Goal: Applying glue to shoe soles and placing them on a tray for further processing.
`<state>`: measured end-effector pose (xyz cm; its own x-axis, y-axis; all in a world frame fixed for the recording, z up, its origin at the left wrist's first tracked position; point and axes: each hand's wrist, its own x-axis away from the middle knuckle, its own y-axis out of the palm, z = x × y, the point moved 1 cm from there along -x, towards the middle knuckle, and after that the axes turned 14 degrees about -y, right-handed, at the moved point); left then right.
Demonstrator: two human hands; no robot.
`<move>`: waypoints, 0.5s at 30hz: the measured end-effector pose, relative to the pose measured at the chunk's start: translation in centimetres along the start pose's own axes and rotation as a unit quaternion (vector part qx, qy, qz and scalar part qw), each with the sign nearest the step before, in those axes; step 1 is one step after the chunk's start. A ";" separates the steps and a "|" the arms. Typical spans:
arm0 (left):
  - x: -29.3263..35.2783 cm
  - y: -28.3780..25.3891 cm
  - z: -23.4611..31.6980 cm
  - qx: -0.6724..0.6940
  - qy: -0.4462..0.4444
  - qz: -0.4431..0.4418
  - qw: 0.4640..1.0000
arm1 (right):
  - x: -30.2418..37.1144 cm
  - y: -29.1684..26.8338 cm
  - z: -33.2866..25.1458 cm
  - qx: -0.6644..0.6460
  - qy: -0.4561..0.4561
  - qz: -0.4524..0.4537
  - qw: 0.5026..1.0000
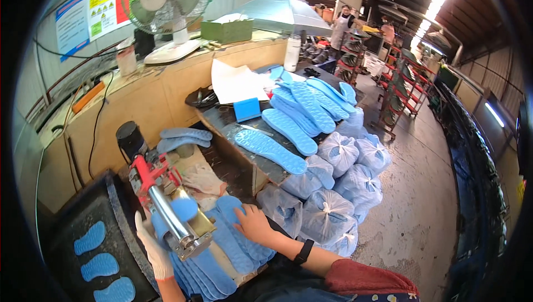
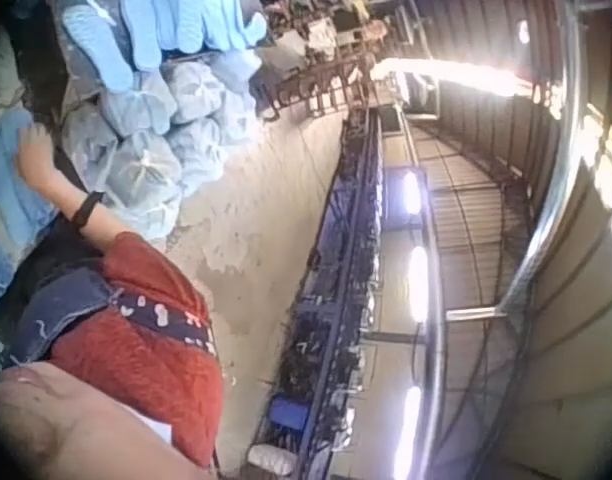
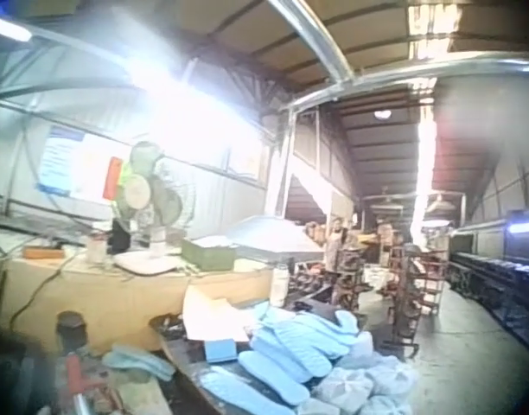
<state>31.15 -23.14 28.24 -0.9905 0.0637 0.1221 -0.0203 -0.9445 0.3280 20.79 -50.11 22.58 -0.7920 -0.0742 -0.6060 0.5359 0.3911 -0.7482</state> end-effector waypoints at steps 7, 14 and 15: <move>7.5 -4.5 -2.0 0.169 -0.169 -0.051 0.970 | 0.4 2.4 0.1 -0.011 0.048 -0.178 0.983; 6.9 -7.7 5.4 0.390 -0.169 -0.120 0.897 | -0.3 1.7 3.1 0.047 -0.017 -0.154 0.987; 4.3 -6.9 8.6 0.306 -0.170 0.101 0.931 | -0.7 0.6 3.1 0.066 0.055 -0.180 0.980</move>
<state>28.19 -13.56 34.51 -0.8627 0.1014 0.4954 0.3468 -0.5944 0.7256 22.59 -52.65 21.69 -0.9595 -0.0832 -0.2691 0.2435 0.2352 -0.9410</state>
